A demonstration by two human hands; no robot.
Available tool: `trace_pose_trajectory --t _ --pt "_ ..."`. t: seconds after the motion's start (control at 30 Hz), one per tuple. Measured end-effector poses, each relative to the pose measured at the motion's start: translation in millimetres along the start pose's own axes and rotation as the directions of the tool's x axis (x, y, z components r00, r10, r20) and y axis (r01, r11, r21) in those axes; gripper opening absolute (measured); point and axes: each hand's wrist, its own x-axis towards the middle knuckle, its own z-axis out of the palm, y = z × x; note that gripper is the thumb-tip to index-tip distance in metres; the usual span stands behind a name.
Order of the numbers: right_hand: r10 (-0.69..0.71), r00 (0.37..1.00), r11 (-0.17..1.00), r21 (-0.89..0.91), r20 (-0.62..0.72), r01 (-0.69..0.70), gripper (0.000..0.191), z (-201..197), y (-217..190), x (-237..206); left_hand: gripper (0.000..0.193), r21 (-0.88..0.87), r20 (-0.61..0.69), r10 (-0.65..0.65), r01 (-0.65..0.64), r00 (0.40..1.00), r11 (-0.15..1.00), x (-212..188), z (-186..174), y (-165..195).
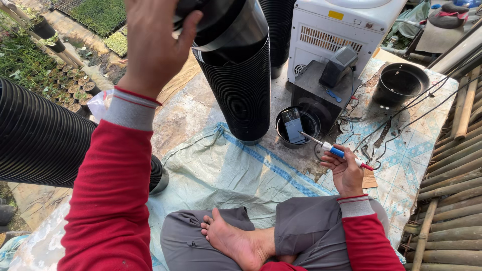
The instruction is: The person sits cross-legged on a tarp and uses a soldering iron to melt holes into the sides of black plastic pots. They pick up each pot, apply the heated tip to create holes, and then place the pot into a larger container.
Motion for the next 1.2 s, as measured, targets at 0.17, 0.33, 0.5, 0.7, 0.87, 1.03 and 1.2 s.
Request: trace_pose_trajectory --t 0.17,0.33,0.5,0.7,0.87,1.03,1.2 --pt "-0.261 0.965 0.963 -0.065 0.037 0.263 0.037 -0.1 5.4 -4.4 0.030 -0.241 -0.197 -0.377 0.328 0.905 0.913 -40.4 -48.6 15.7" --pt "-0.568 0.823 0.823 0.002 -0.005 0.568 0.046 41.5 11.0 -28.6 0.026 -0.470 0.037 -0.713 0.642 0.700 0.605 -114.8 -80.3 119.9" --pt "-0.694 0.719 0.711 0.124 -0.038 0.692 0.049 98.2 61.0 -58.6 0.053 -0.633 0.487 -0.564 0.714 0.667 0.298 -159.7 -37.9 231.8" --pt "-0.646 0.763 0.758 -0.136 -0.021 0.638 0.050 82.7 86.6 -58.7 0.071 -0.478 0.454 -0.620 0.762 0.640 0.437 -215.9 -12.5 251.5" --pt "-0.392 0.919 0.918 0.049 -0.051 0.394 0.052 40.3 69.3 -59.0 0.056 -0.487 0.553 -0.416 0.685 0.722 0.542 -255.6 40.6 250.1" --pt "-0.283 0.958 0.958 -0.058 -0.055 0.280 0.037 8.6 68.7 -73.9 0.059 -0.391 0.818 -0.223 0.797 0.530 0.459 -301.0 97.5 244.3" --pt "-0.173 0.979 0.978 -0.138 -0.109 0.157 0.041 -7.8 81.3 -85.0 0.070 -0.378 0.835 -0.275 0.861 0.476 0.341 -329.7 116.0 243.8"
